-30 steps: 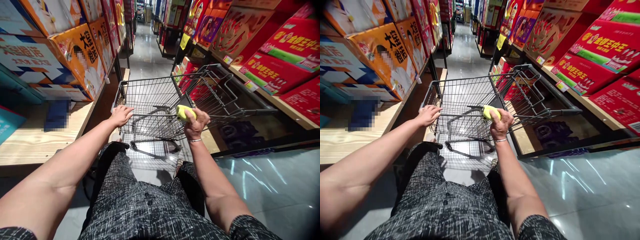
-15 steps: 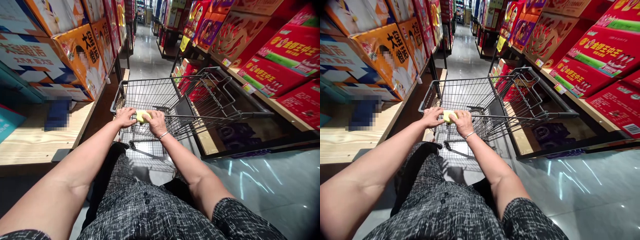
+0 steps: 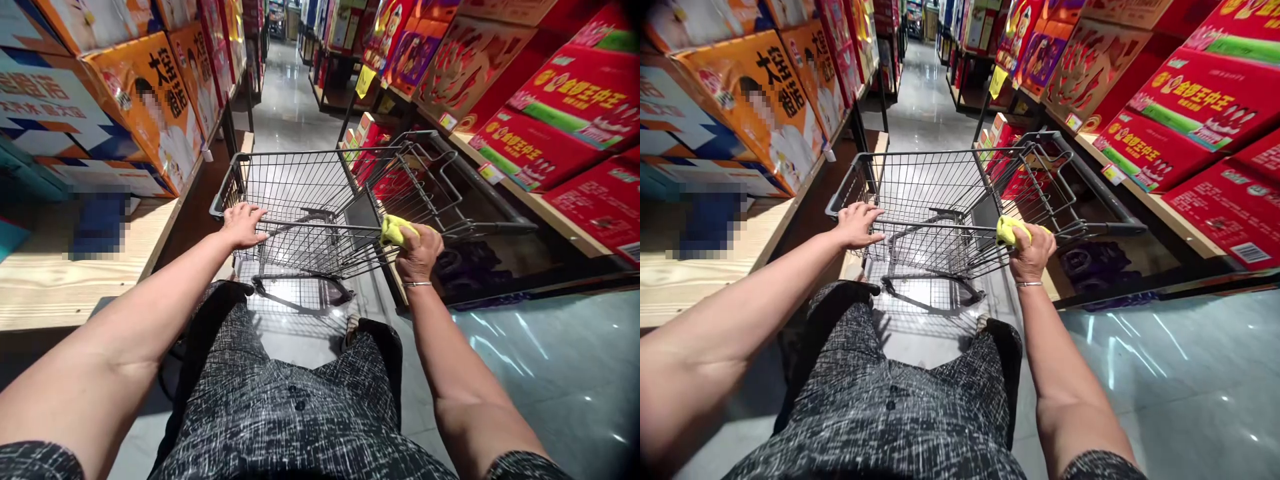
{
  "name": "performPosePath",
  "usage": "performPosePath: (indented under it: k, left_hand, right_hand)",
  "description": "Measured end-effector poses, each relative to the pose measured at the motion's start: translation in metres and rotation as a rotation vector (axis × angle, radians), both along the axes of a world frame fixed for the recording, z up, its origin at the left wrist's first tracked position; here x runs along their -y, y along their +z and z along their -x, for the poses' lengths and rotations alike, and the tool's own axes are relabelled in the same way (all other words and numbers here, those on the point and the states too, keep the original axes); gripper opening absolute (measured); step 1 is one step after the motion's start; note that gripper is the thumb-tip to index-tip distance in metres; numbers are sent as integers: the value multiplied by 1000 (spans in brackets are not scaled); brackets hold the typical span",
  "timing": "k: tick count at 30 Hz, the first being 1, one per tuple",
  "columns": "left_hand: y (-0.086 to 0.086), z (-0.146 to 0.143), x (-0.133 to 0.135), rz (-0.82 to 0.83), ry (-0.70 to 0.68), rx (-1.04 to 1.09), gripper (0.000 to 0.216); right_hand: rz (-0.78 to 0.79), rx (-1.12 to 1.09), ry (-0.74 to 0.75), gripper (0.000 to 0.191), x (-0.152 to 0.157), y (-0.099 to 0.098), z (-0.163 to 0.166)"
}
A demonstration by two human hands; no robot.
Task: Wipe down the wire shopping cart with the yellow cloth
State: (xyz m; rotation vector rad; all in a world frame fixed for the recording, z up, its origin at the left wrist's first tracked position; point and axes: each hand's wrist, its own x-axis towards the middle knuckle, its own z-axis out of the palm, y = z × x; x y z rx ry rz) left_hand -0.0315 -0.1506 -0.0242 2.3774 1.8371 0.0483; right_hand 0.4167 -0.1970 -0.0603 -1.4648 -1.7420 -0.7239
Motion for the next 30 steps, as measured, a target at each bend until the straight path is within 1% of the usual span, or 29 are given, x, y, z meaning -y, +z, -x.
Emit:
performPosePath:
  k: [2,4,7,8,10,14,16,18,19,21,24,26,27,30]
  left_hand:
    - [2,-17,5,-28,-55,35,78]
    - [0,-33,9,-35,-120,82,75]
    - [-6,-45,12,-83,-151,134,68]
    - [-9,-46,12,-104,-156,151,66]
    - [-12,-45,12,-125,-168,180,64]
    - [-13,-41,10,-110,-158,204,60]
    - [-13,-42,9,-109,-152,213,59]
    - [-13,-43,10,-104,-150,220,59]
    - [-12,-43,10,-100,-147,223,58]
    - [-12,-44,10,-89,-139,228,58]
    - [-12,-41,7,-74,-136,234,55]
    - [-12,-38,4,-64,-141,235,53]
    - [-12,-36,2,-63,-142,234,52]
    - [-11,-28,-4,-76,-132,223,49]
  right_hand:
    - [-57,-45,15,29,-1,-9,15]
    - [-73,-76,53,29,-3,-23,42]
    - [0,-113,82,31,-7,-52,84]
    - [53,-117,75,32,-7,-65,97]
    - [207,-99,59,32,-4,-92,118]
    - [617,-21,94,37,7,-146,145]
    - [792,18,146,40,11,-166,152]
    - [924,55,208,39,13,-178,157]
    - [968,75,236,38,14,-180,159]
    - [1000,112,274,38,13,-180,161]
    - [931,159,278,38,12,-167,158]
    - [820,182,265,37,11,-149,148]
    - [742,185,253,37,10,-136,140]
    - [434,152,204,36,7,-89,106]
